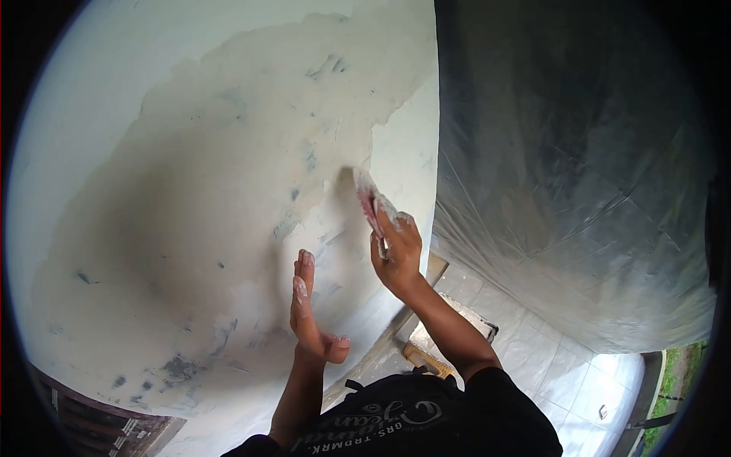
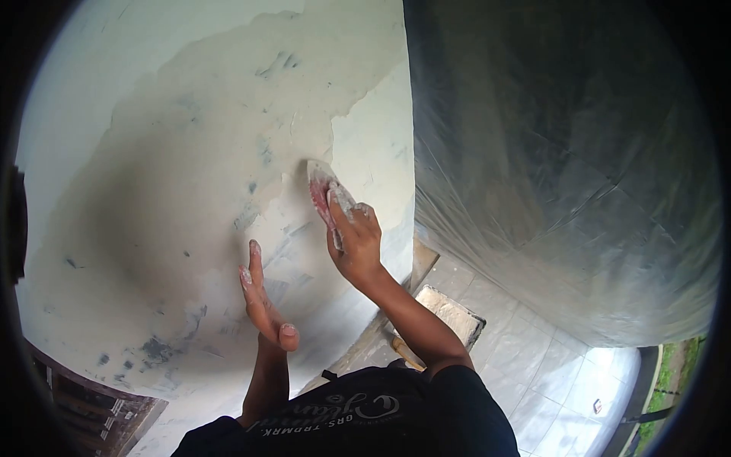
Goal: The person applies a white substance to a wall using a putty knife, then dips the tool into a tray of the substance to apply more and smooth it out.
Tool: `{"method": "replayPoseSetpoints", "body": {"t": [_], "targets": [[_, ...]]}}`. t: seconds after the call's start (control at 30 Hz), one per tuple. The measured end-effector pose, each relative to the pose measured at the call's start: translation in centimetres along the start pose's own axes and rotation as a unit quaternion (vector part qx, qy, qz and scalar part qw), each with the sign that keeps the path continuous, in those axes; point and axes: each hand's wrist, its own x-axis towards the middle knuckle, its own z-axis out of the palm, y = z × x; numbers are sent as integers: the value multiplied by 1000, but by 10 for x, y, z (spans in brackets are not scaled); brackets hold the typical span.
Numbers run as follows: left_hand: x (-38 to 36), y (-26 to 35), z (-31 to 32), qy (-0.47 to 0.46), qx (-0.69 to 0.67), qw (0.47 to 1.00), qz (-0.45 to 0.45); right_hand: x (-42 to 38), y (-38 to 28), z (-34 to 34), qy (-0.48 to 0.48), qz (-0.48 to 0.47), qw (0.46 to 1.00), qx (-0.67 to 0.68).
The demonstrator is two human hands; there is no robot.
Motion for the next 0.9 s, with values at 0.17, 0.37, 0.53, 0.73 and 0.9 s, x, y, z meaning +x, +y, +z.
{"method": "replayPoseSetpoints", "body": {"t": [0.17,0.37,0.53,0.73,0.9], "targets": [[-5,3,0,0,2,1000,-13,71,19,9,137,40,990,10],[-9,-1,-6,8,18,999,-27,35,32,49,28,-1,996,-87],[0,-2,3,-11,22,1000,-13,-23,7,32,-27,47,998,-18],[12,-5,4,-24,39,999,-6,45,31,1,137,27,990,10],[14,-2,2,-8,53,999,-5,59,45,47,17,18,998,-55]]}}
